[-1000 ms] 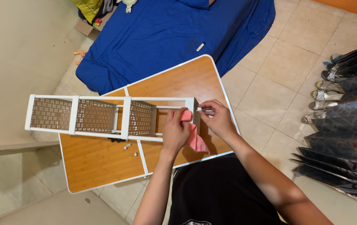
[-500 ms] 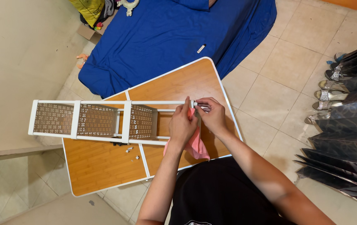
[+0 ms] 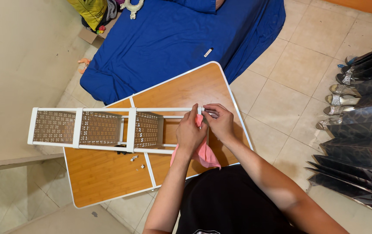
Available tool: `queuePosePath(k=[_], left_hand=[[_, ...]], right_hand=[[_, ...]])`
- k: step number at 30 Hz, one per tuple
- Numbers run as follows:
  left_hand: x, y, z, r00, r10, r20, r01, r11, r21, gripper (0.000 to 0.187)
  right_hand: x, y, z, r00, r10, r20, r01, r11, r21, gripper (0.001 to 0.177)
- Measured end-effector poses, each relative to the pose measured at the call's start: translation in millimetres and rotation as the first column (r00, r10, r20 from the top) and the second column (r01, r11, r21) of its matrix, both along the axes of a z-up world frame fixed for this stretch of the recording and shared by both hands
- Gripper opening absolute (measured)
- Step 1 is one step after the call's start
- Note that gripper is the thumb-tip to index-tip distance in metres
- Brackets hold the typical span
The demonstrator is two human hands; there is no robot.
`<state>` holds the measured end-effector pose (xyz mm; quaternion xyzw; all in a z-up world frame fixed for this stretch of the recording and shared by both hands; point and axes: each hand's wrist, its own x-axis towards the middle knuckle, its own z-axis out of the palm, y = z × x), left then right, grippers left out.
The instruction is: The person assembles a white metal shoe rack by inserting small white plastic connectors into the frame joints and attaching black caster wheels to the bottom. The rack is placed on a wooden table in a bedroom.
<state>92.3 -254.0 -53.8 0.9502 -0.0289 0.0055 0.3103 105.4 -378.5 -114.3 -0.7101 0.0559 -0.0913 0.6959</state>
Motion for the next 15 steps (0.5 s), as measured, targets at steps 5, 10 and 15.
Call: queuePosePath(k=[5, 10, 15], left_hand=[[-2.1, 0.3, -10.2, 0.998, 0.000, 0.063, -0.002, 1.000, 0.030, 0.062], [-2.2, 1.3, -12.2, 0.999, 0.009, 0.030, -0.010, 1.000, 0.021, 0.059], [-2.7, 2.0, -12.0, 1.000, -0.002, 0.029, 0.001, 1.000, 0.015, 0.061]], right_hand=[[-0.7, -1.6, 1.0, 1.000, 0.013, 0.004, -0.012, 0.999, -0.034, 0.020], [2.0, -3.8, 3.0, 0.999, 0.032, 0.030, -0.029, 0.997, -0.076, 0.018], [2.6, -5.8, -6.1, 0.997, 0.045, -0.055, -0.049, 0.995, -0.084, 0.019]])
